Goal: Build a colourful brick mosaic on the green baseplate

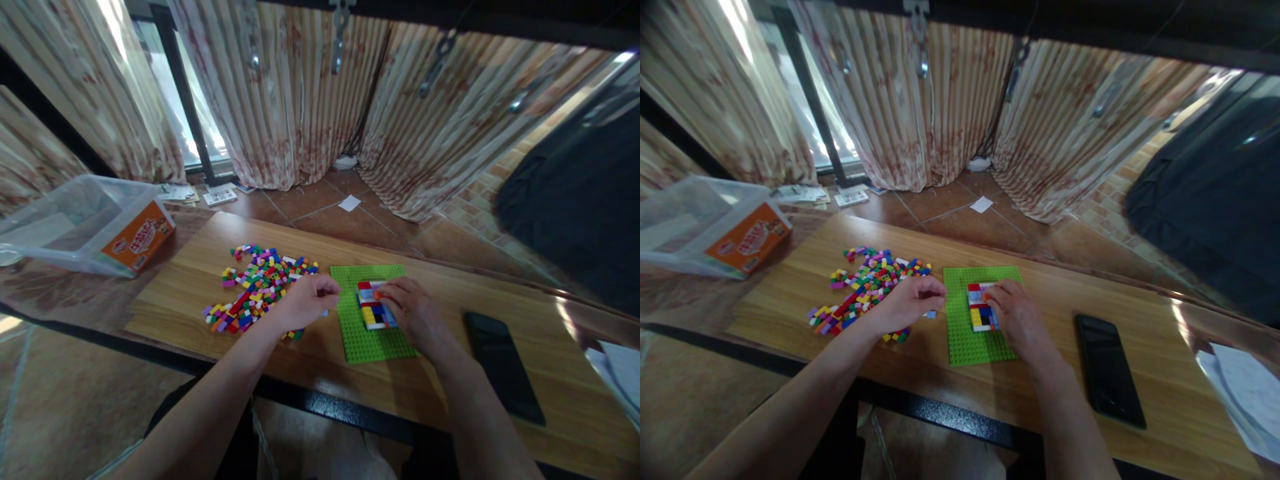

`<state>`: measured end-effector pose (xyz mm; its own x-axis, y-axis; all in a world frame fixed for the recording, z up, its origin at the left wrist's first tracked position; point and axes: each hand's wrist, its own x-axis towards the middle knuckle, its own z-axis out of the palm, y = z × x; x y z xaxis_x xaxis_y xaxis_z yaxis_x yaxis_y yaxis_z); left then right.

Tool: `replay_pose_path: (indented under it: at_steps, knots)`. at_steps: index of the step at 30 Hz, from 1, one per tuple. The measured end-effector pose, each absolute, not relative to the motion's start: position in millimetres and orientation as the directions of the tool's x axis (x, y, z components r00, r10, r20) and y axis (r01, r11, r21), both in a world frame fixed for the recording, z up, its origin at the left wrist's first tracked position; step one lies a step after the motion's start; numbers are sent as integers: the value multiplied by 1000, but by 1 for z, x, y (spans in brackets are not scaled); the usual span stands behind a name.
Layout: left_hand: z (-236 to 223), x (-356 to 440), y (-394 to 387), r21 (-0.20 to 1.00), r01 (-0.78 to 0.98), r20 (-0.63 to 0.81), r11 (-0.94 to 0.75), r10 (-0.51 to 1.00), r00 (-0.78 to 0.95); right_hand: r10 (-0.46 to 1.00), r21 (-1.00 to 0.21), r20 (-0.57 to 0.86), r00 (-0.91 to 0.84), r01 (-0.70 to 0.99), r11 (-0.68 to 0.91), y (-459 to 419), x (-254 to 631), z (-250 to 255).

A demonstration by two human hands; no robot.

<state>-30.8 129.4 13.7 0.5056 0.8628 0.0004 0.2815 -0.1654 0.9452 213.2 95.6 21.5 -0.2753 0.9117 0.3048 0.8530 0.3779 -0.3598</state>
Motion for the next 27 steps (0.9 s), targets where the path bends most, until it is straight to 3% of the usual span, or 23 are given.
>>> replay_pose_path:
  at_steps: [18,23,27]
  knots:
    - [20,-19,116,859,382,109,-341,850,515,900,-338,269,-344,841,423,100,216,22]
    - [12,-4,104,689,470,216,-552,775,593,907,-348,277,-318,846,403,100,216,20]
    - [6,11,95,519,585,196,-623,753,628,915,-369,263,-307,844,389,99,215,21]
